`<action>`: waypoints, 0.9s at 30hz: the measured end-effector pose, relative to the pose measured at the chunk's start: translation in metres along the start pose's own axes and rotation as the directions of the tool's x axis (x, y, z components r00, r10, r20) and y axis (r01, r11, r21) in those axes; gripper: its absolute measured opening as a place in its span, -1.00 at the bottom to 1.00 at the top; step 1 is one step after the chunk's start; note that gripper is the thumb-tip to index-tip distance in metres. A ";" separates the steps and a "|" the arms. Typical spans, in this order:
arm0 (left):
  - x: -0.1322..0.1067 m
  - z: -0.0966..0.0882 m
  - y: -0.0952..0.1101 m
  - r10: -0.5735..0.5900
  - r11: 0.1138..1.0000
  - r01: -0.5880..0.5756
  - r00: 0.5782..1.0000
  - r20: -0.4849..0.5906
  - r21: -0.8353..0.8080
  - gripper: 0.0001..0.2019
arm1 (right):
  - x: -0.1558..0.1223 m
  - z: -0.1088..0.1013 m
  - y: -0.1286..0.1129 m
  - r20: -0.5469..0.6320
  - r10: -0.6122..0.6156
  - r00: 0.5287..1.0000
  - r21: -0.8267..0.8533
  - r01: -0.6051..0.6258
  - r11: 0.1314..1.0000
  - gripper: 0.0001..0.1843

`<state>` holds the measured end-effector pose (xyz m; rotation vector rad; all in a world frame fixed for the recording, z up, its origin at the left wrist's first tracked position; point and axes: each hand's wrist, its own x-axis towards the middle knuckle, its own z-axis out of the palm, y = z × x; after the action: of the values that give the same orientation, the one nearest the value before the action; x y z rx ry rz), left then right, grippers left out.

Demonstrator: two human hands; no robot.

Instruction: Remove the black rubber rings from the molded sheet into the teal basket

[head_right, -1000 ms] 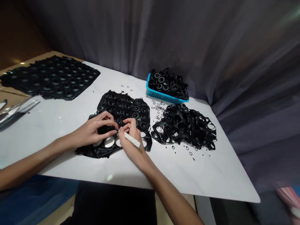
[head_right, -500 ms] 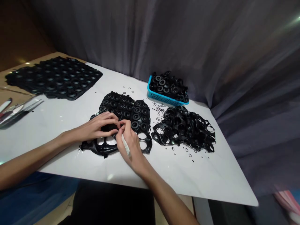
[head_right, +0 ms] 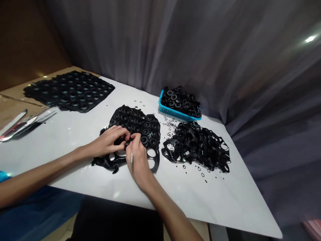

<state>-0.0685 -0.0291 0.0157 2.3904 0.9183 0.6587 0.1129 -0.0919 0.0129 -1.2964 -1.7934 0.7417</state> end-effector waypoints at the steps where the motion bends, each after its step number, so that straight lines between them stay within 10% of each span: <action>1: 0.000 0.000 -0.001 -0.005 1.000 0.005 1.000 0.002 -0.004 -0.95 | 0.000 -0.001 0.000 0.004 0.012 1.000 0.002 -0.012 1.000 -0.89; 19: -0.006 -0.005 -0.011 0.022 0.999 -0.017 0.992 -0.124 0.046 -0.85 | -0.010 -0.001 0.001 0.112 -0.007 0.994 -0.149 0.024 0.989 -0.69; 27: -0.010 -0.006 -0.013 0.024 1.000 -0.023 0.988 -0.154 0.002 -0.86 | -0.011 -0.005 -0.004 0.058 0.148 0.987 -0.107 -0.141 0.984 -0.74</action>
<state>-0.0850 -0.0263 0.0101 2.3802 0.9543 0.8624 0.1176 -0.1034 0.0161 -1.4983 -1.8241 0.7879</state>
